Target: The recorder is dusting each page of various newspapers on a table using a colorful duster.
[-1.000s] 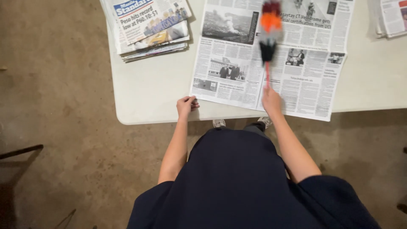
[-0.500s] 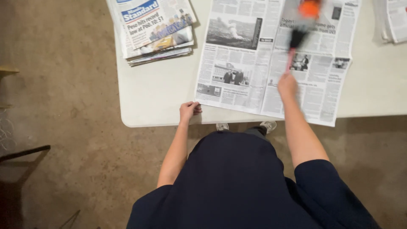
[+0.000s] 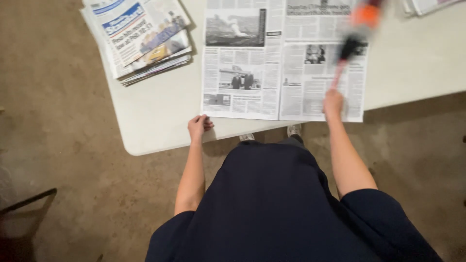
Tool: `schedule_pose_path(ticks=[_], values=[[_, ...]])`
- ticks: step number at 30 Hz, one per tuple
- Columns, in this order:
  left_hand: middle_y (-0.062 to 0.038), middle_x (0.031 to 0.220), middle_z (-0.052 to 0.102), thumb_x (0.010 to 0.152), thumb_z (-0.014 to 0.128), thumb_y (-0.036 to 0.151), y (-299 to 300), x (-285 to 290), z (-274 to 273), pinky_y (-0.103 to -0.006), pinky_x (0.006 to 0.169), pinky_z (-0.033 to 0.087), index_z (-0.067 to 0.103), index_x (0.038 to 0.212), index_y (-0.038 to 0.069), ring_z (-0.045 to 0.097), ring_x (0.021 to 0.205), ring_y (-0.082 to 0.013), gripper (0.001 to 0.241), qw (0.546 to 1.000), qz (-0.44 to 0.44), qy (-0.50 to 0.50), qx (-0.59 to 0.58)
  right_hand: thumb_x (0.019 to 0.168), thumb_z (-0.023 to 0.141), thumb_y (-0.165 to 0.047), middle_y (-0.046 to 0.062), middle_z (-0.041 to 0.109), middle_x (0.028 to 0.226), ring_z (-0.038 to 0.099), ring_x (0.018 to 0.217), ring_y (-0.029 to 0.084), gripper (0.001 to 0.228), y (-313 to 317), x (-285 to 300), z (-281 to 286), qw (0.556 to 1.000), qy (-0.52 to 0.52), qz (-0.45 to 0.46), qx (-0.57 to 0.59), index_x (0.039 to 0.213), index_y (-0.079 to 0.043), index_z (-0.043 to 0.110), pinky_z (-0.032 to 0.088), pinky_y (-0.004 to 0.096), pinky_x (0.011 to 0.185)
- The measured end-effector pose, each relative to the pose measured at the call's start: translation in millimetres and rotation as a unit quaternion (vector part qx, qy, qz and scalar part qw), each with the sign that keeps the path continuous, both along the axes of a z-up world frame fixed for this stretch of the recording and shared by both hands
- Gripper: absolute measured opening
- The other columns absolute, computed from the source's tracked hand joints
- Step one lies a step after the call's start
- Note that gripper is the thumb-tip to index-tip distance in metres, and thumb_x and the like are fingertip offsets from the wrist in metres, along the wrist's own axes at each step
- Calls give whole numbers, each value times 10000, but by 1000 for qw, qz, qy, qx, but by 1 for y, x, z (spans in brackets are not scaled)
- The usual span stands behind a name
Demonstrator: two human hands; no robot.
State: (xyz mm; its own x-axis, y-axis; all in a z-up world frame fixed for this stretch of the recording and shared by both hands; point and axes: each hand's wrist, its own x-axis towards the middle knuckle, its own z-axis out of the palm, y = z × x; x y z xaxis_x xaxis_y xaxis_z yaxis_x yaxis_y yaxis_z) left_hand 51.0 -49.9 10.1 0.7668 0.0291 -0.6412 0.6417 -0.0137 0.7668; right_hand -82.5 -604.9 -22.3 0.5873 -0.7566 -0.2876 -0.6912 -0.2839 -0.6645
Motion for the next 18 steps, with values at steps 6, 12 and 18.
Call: schedule_pose_path(ticks=[6, 12, 18], values=[[-121, 712, 714, 955, 651, 157, -17, -8, 6, -318, 522, 584, 701, 851, -49, 710, 584, -199, 237, 995, 9, -57, 78, 1015, 528, -275, 261, 700, 896, 671, 848, 482, 257, 14, -75, 98, 937, 31, 309, -158, 997, -103, 718, 517, 578, 751], [-88, 671, 693, 941, 644, 170, -20, -13, -18, -315, 506, 543, 700, 808, -21, 663, 560, -165, 239, 981, 17, -92, 171, 1014, 499, -276, 279, 687, 860, 650, 823, 511, 288, -26, -213, 63, 961, 143, 187, -145, 1106, -120, 723, 501, 603, 726], [-111, 691, 647, 970, 718, 237, -87, -28, 33, -442, 615, 479, 670, 761, -3, 580, 626, -272, 321, 884, 22, -155, 441, 1160, 437, -416, 297, 637, 862, 629, 843, 514, 500, -57, -234, 38, 996, 69, -28, -55, 947, -11, 639, 483, 600, 756]])
